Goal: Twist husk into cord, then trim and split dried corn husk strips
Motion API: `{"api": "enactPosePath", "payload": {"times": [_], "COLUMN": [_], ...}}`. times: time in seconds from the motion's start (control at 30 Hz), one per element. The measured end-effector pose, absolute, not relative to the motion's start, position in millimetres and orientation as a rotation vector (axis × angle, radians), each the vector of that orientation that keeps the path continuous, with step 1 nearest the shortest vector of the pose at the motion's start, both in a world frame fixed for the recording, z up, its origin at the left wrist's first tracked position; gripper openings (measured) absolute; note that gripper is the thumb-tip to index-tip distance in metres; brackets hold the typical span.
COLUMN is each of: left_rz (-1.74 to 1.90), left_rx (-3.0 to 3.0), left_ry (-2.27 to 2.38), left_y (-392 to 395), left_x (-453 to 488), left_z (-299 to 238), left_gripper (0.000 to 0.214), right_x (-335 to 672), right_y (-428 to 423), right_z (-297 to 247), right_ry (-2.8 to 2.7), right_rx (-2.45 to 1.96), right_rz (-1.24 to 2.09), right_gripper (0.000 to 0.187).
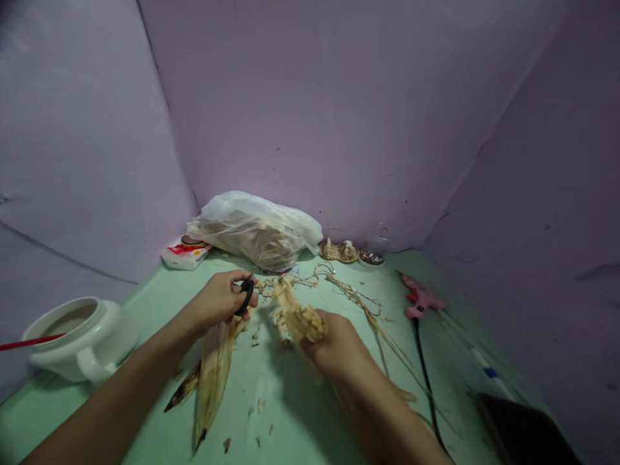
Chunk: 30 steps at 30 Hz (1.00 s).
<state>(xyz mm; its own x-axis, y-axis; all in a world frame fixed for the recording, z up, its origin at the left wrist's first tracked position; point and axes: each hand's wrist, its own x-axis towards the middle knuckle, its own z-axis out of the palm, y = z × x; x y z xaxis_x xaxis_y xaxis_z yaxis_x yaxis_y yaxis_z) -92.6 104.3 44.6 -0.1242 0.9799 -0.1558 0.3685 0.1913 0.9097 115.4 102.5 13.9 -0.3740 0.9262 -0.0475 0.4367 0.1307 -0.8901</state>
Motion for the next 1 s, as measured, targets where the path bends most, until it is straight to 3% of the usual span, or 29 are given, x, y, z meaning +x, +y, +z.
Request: {"api": "enactPosePath", "payload": {"times": [0.33, 0.57, 0.73, 1.0], "left_rz": [1.211, 1.142, 1.135, 1.022], "left_rx": [0.993, 1.090, 1.148, 1.309], "left_ry": [1.353, 1.354, 1.235, 1.175], "left_y": [102.7, 94.7, 83.4, 70.3], "left_x": [-72.8, -65.8, -52.6, -28.7], "left_z": [32.8, 44.5, 51.9, 39.3], "left_gripper": [0.042, 0.039, 0.036, 0.025], "right_x": [133.0, 135.5, 129.6, 118.6], "right_y": [96.3, 108.7, 110.0, 109.1], "right_z": [44.5, 39.7, 37.4, 29.7], "right_ry": [-1.860, -1.477, -1.028, -0.785], "right_rx": [-1.093, -1.339, -1.280, -1.134], "right_rz": [1.799, 1.607, 1.989, 2.128], "right_gripper": [0.016, 0.028, 0.018, 0.006]}}
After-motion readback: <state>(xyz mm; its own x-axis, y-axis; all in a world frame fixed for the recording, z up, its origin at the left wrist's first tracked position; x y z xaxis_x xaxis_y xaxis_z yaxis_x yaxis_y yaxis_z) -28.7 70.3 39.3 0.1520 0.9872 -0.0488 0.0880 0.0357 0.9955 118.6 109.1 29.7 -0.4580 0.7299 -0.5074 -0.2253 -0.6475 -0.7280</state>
